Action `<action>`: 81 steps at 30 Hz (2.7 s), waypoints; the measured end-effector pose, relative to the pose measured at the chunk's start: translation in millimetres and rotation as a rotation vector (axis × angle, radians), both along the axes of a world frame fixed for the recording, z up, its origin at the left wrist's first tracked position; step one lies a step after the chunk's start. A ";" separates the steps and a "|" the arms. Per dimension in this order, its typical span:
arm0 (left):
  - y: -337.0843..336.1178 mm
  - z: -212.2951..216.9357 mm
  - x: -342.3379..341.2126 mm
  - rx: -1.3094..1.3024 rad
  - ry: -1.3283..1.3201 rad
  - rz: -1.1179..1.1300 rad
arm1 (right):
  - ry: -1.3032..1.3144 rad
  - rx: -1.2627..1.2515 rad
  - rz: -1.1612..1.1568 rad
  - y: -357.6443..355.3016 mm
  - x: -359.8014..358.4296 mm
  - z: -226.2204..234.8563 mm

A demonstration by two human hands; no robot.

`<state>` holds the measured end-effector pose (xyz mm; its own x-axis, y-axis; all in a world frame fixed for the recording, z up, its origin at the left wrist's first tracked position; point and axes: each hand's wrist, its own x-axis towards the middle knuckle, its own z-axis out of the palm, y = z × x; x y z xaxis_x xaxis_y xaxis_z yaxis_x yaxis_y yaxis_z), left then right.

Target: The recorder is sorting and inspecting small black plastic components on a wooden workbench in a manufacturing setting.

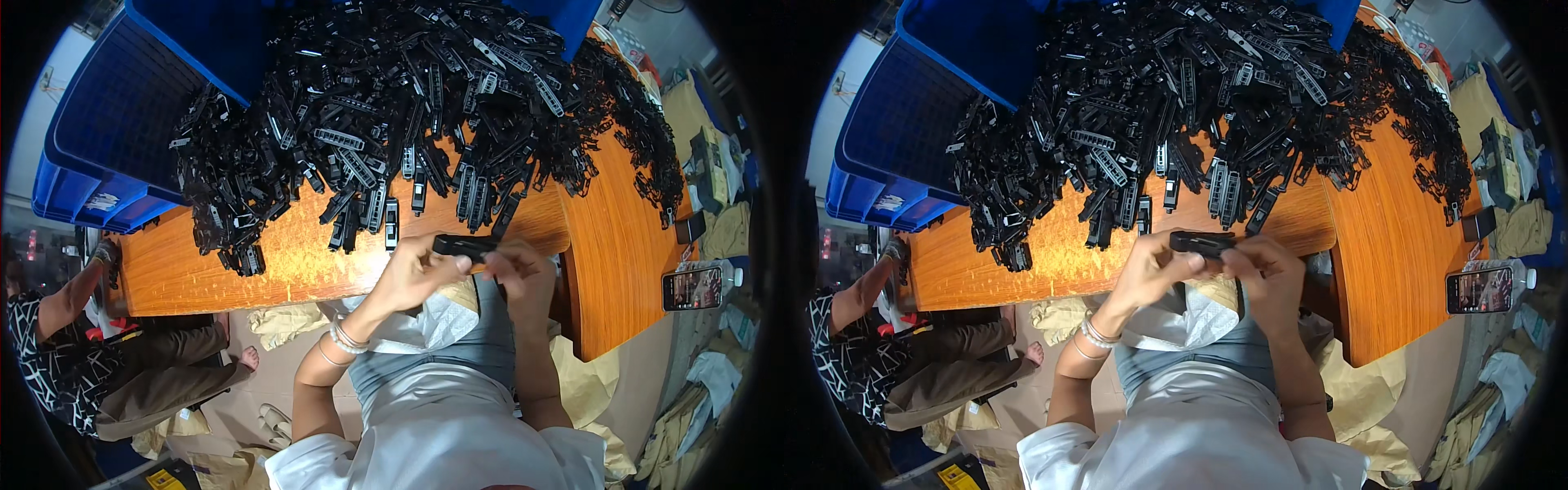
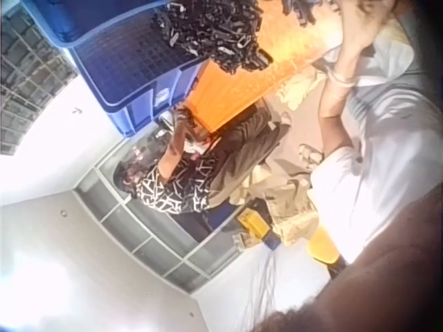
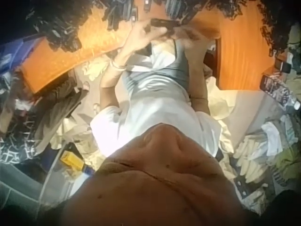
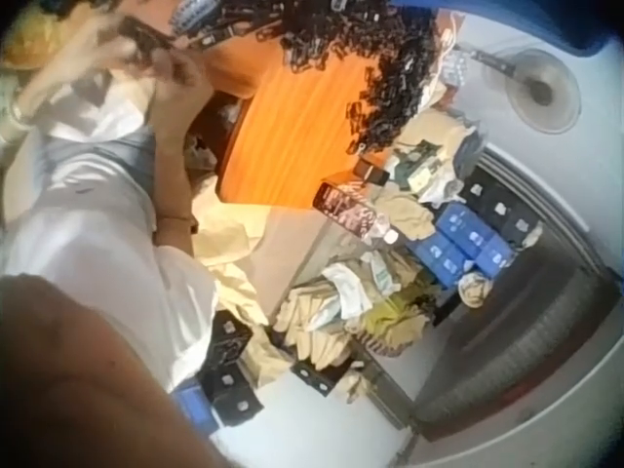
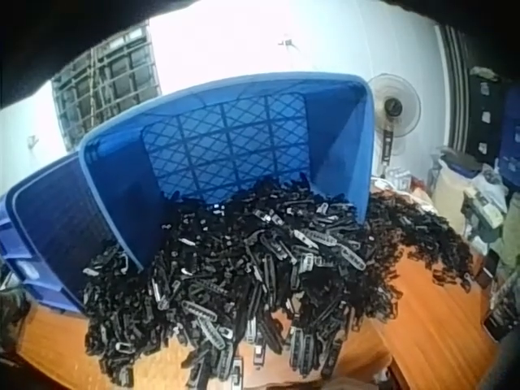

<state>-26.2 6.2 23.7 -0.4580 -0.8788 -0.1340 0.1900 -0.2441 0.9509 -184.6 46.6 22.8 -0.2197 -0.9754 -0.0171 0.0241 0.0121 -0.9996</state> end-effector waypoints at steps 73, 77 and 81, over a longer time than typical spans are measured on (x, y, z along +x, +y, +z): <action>-28.9 -27.1 134.9 -0.623 -1.297 0.713 | 0.291 -0.165 0.548 21.5 39.2 -28.7; -46.0 -37.8 173.7 -0.760 -1.549 0.684 | 0.318 -0.100 0.487 16.5 28.4 -33.2; -46.1 -35.6 168.5 -0.726 -1.546 0.708 | 0.432 -0.223 0.105 -5.1 -7.4 -49.0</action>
<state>142.3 -39.9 -11.9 0.1250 -0.8983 0.4213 -0.9740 -0.0302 0.2247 -192.0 41.5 -26.2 -0.0612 -0.9622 0.2655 -0.3829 -0.2231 -0.8965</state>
